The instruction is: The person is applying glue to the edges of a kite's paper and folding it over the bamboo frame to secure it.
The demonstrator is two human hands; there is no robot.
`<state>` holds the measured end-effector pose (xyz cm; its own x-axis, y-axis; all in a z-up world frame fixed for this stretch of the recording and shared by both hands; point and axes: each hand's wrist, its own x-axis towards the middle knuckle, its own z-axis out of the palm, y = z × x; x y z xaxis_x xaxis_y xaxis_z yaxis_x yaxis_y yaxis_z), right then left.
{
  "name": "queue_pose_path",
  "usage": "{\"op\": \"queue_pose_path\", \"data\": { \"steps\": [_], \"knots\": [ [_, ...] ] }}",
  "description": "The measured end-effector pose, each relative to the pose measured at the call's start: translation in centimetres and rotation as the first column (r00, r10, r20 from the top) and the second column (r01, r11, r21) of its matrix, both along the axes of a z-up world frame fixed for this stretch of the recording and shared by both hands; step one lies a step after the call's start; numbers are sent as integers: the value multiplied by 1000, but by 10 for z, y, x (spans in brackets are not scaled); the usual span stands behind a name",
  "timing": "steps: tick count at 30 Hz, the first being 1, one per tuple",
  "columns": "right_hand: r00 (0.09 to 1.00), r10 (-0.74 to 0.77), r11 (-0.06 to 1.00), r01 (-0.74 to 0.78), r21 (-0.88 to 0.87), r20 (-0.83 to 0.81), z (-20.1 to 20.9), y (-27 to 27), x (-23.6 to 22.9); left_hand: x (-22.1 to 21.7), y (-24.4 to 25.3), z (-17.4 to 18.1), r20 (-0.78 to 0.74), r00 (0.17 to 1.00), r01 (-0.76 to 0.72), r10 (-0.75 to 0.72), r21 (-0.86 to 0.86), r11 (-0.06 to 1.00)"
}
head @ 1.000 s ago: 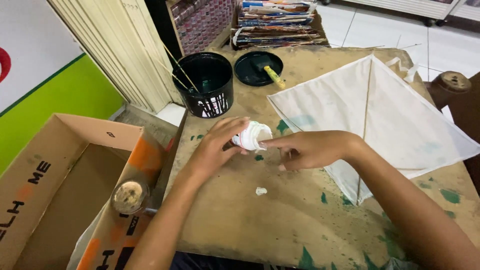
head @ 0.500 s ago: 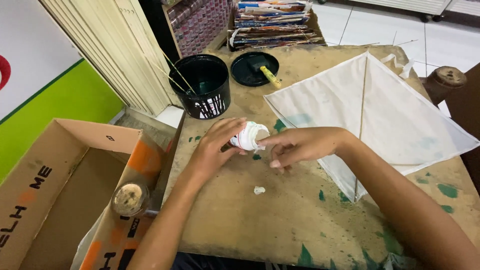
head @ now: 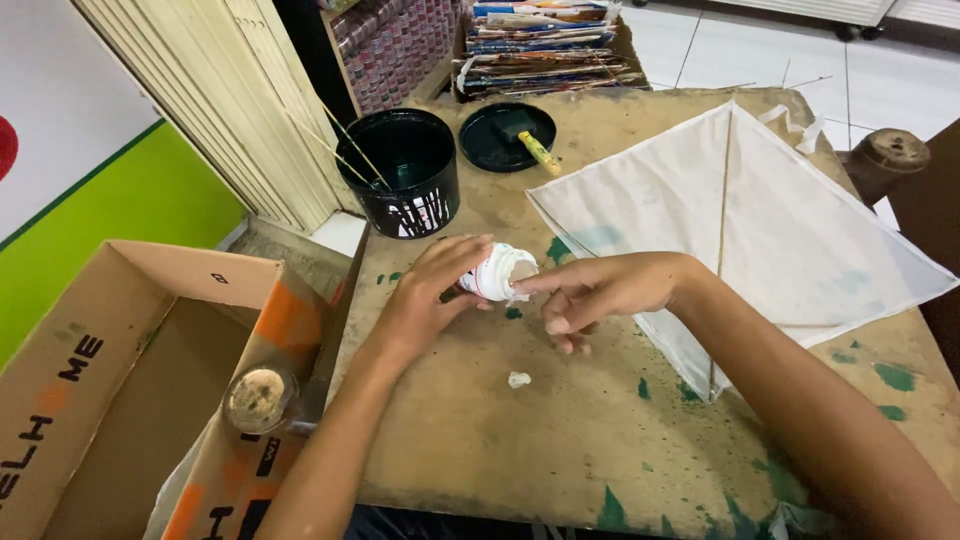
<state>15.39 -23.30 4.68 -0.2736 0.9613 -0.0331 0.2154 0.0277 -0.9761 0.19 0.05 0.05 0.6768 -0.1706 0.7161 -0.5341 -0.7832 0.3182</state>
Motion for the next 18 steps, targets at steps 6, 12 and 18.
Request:
{"op": "queue_pose_path", "data": {
  "steps": [6, 12, 18],
  "knots": [
    [993, -79, 995, 84, 55, -84, 3, -6, 9, 3, 7, -5, -18, 1000, -11, 10, -90, 996],
    [973, -195, 973, 209, 104, -126, 21, -14, 4, 5, 9, -4, 3, 1000, -26, 27, -157, 987],
    [939, -343, 914, 342, 218, -35, 54, -46, -29, 13, 8, -10, -323, 942, -209, 94, -344, 916]
  ]
}}
